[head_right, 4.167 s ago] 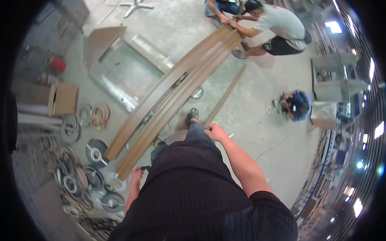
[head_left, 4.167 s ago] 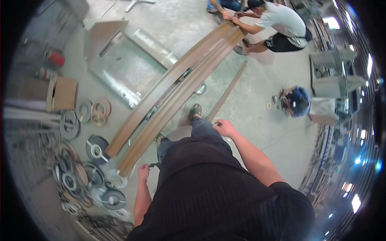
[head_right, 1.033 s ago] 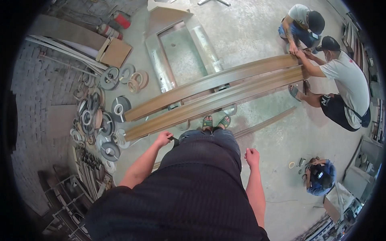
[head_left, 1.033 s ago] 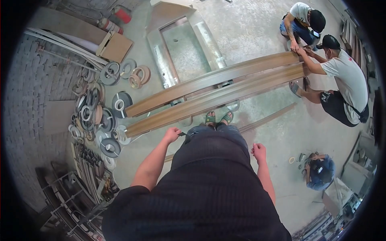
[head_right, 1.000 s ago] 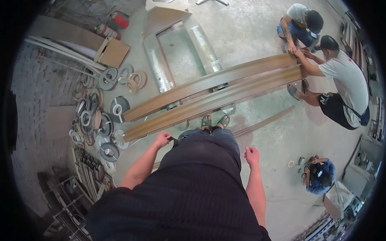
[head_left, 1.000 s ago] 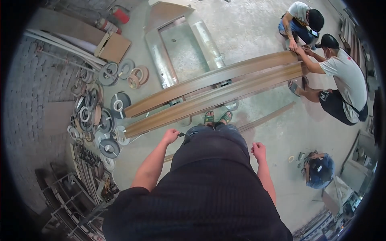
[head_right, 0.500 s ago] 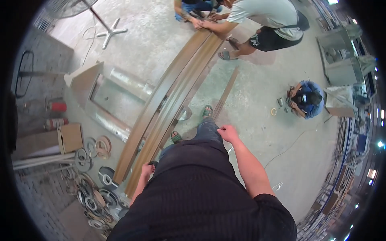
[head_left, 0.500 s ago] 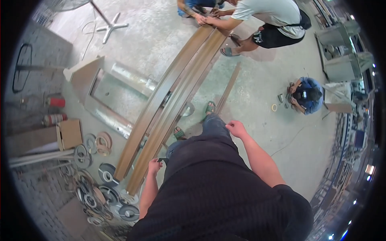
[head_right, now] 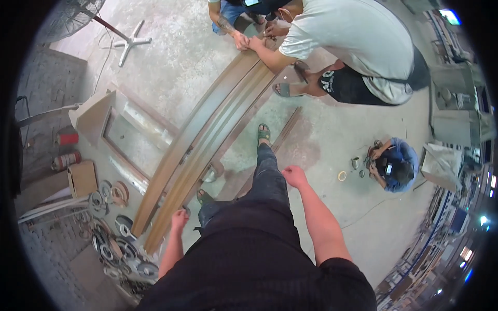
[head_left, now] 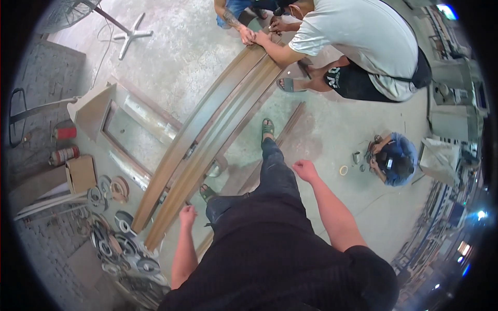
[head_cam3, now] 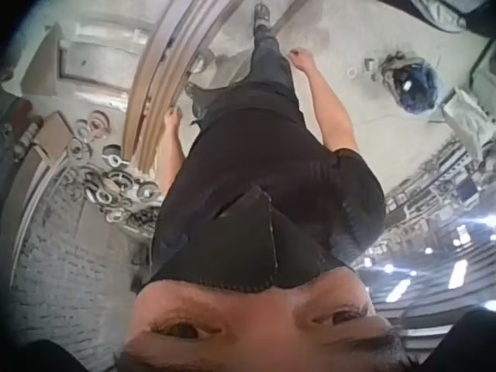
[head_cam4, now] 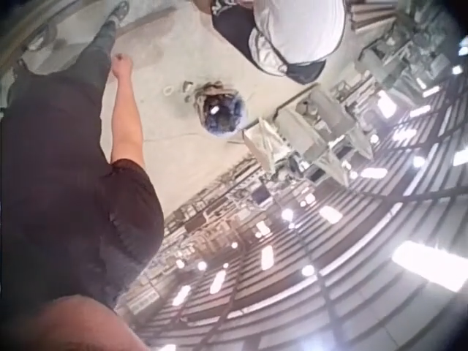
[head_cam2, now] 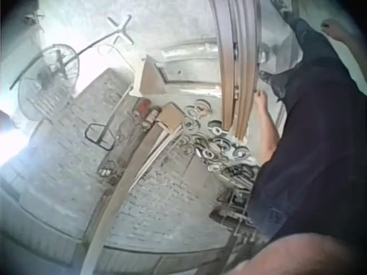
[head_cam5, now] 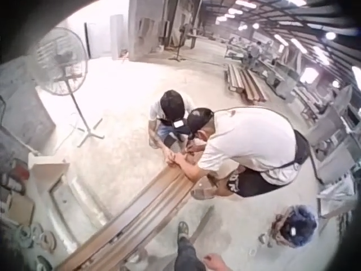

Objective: Assisting in the movement and measurement of large curved wooden beams on a factory floor.

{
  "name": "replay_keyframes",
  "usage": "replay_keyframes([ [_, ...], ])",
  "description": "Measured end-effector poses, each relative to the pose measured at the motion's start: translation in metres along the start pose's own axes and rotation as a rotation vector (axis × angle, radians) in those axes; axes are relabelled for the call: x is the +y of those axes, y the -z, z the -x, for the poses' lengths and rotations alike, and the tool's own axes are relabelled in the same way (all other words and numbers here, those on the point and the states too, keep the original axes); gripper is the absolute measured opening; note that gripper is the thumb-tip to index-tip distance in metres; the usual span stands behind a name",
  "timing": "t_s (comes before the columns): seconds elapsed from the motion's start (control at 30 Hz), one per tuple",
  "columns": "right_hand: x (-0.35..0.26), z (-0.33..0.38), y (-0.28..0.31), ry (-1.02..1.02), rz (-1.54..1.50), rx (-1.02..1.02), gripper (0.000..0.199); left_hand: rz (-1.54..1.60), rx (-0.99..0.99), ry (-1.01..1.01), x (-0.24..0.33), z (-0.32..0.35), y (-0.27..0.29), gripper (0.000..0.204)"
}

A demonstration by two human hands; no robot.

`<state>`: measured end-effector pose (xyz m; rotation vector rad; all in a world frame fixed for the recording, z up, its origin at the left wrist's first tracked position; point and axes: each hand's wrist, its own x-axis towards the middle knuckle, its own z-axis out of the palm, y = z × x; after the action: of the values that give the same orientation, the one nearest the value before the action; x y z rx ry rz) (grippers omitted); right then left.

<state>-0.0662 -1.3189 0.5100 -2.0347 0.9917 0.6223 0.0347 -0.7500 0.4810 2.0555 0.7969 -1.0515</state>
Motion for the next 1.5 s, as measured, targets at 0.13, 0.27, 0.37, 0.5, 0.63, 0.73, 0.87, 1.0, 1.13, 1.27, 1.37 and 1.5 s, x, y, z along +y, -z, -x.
replay_keyframes([
  [0.13,-0.004,-0.089,0.088,0.145,0.184,-0.085,0.034,-0.001,-0.047,-0.173,0.035,0.093,-0.126,0.031],
  [0.27,-0.021,-0.165,0.152,0.209,0.276,-0.082,0.035,0.107,0.141,-0.096,0.075,0.142,-0.196,0.04],
  [0.37,-0.031,-0.209,0.188,0.248,0.308,-0.071,0.036,-0.061,-0.049,0.107,0.097,0.169,-0.238,0.052],
  [0.5,-0.026,-0.238,0.219,0.291,0.294,-0.046,0.036,-0.081,-0.043,0.017,0.11,0.211,-0.352,0.071],
  [0.63,-0.004,-0.267,0.23,0.331,0.252,-0.121,0.034,0.442,-0.097,0.045,0.089,0.281,-0.43,0.061],
  [0.73,0.013,-0.31,0.24,0.38,0.394,-0.143,0.034,0.245,-0.185,-0.05,0.075,0.339,-0.473,0.045],
  [0.87,0.006,-0.393,0.238,0.587,0.749,-0.079,0.031,0.482,-0.374,-0.005,0.059,0.361,-0.541,0.03],
  [1.0,-0.015,-0.502,0.235,0.619,0.914,-0.058,0.032,0.271,-0.076,0.251,0.022,0.305,-0.58,0.026],
  [1.13,-0.003,-0.673,0.238,0.519,1.169,0.017,0.029,0.454,0.386,0.29,0.033,0.193,-0.628,0.03],
  [1.27,0.019,-0.862,0.247,0.519,1.773,-0.036,0.035,0.457,0.42,0.124,0.084,0.088,-0.668,0.039],
  [1.37,0.019,-0.941,0.244,0.621,1.92,-0.076,0.032,0.44,0.445,0.187,0.11,0.067,-0.667,0.045],
  [1.5,0.019,-0.999,0.231,0.59,2.013,-0.011,0.034,0.43,0.603,0.23,0.133,0.054,-0.68,0.056],
])
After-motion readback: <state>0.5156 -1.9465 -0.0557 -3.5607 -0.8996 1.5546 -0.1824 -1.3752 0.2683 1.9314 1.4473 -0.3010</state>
